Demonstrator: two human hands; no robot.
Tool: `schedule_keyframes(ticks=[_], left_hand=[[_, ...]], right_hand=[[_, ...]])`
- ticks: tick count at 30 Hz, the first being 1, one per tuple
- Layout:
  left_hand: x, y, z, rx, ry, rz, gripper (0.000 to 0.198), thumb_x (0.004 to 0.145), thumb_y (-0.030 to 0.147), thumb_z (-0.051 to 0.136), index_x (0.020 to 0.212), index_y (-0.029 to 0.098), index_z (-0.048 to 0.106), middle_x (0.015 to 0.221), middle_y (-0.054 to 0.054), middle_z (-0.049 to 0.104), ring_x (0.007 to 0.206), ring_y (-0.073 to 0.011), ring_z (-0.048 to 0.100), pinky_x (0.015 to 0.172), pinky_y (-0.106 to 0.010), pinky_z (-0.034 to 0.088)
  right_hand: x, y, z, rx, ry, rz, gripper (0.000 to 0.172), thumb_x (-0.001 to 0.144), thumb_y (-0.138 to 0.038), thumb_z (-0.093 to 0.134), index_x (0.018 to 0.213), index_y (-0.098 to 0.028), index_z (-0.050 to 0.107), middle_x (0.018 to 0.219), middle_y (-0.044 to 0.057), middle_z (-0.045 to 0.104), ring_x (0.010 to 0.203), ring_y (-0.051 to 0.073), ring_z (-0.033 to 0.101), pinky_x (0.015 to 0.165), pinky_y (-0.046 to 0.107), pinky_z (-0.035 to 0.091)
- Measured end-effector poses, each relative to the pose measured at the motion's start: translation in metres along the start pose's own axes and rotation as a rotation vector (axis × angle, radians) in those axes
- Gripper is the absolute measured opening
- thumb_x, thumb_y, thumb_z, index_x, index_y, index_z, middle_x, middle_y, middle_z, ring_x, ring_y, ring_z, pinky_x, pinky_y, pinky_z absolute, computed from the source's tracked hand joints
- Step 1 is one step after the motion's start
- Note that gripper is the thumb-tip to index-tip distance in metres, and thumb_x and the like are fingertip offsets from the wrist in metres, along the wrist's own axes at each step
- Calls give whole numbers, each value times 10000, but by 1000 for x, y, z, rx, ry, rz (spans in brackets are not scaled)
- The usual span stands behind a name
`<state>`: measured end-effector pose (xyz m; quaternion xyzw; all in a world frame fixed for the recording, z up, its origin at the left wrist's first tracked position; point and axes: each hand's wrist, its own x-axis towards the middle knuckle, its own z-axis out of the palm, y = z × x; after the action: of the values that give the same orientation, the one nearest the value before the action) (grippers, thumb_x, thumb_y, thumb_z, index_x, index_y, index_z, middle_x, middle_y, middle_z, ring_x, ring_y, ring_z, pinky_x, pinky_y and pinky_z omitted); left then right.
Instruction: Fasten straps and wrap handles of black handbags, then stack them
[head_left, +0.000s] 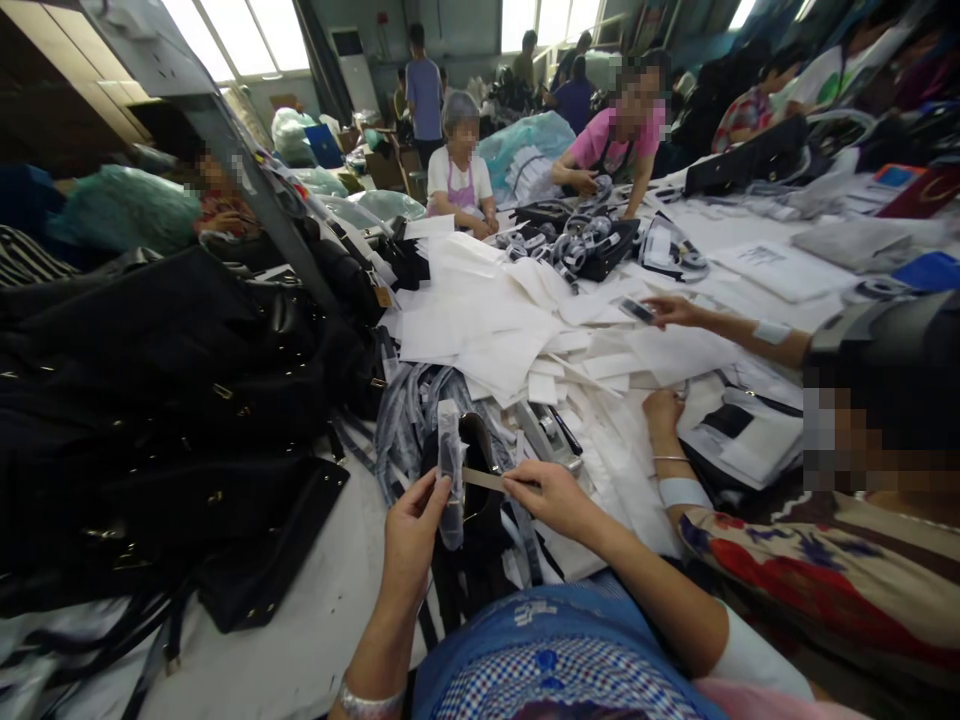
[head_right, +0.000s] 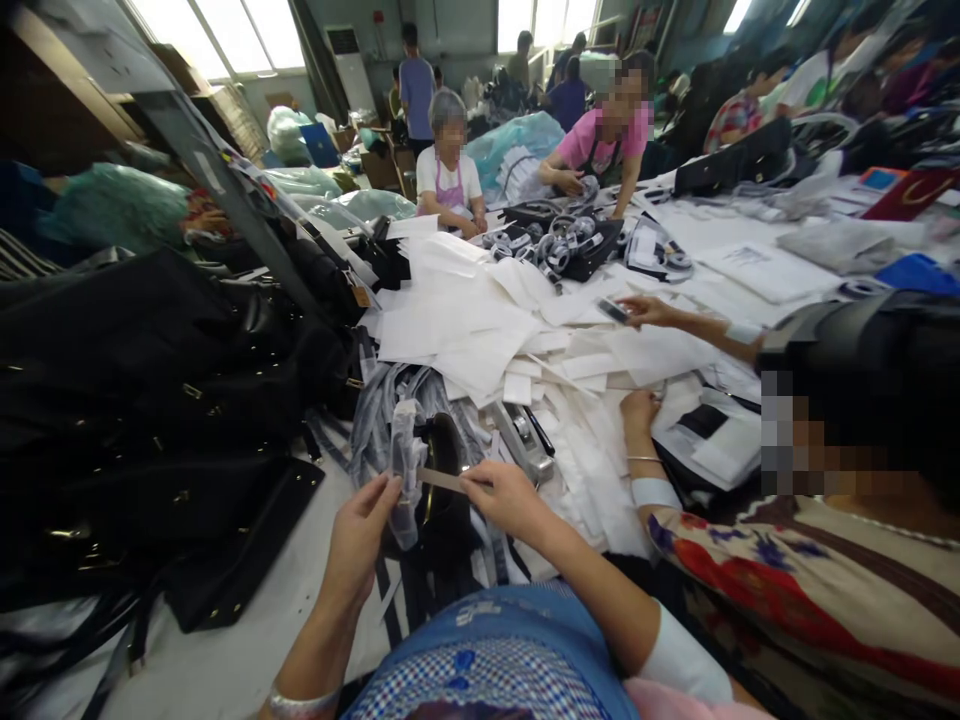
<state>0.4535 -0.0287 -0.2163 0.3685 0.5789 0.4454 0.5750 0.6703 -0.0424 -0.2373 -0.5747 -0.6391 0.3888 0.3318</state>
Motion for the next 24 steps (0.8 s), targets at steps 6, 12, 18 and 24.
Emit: schedule_keyframes(ticks=[6,12,18,24], left_hand=[[-1,-4,2,77,-124,3,411,787,436,767,1124,202,742,1133,-87,745,1072,-264,683,993,-378,500],[-3,-2,-1,238,-173,143,358,821,444,730,1119,246,750,1177,-82,710,1164,-266,614,1057,-378,426],[-4,1,-2,344,-192,274,292,876,437,661,1082,260,769,1101,-77,637,1095,-236,601,1015,-327,428],[-6,-3,0,303,-188,307,293,869,421,673,1044,210,776,1086,-93,633,1097,-250,600,1032,-356,425]], right_hand=[[21,-9,18,154,-92,-49,242,912,-347,588,974,-212,780,785,28,689,766,170,624,725,277,486],[24,-16,19,345,-195,-39,314,880,-444,624,885,-165,766,808,27,629,751,154,584,682,260,467],[15,-23,14,440,-301,43,391,913,-494,578,869,-137,731,698,-10,569,631,113,489,576,233,375],[15,-35,24,487,-168,184,376,824,-506,690,800,-133,723,702,-6,610,682,135,515,662,260,383]])
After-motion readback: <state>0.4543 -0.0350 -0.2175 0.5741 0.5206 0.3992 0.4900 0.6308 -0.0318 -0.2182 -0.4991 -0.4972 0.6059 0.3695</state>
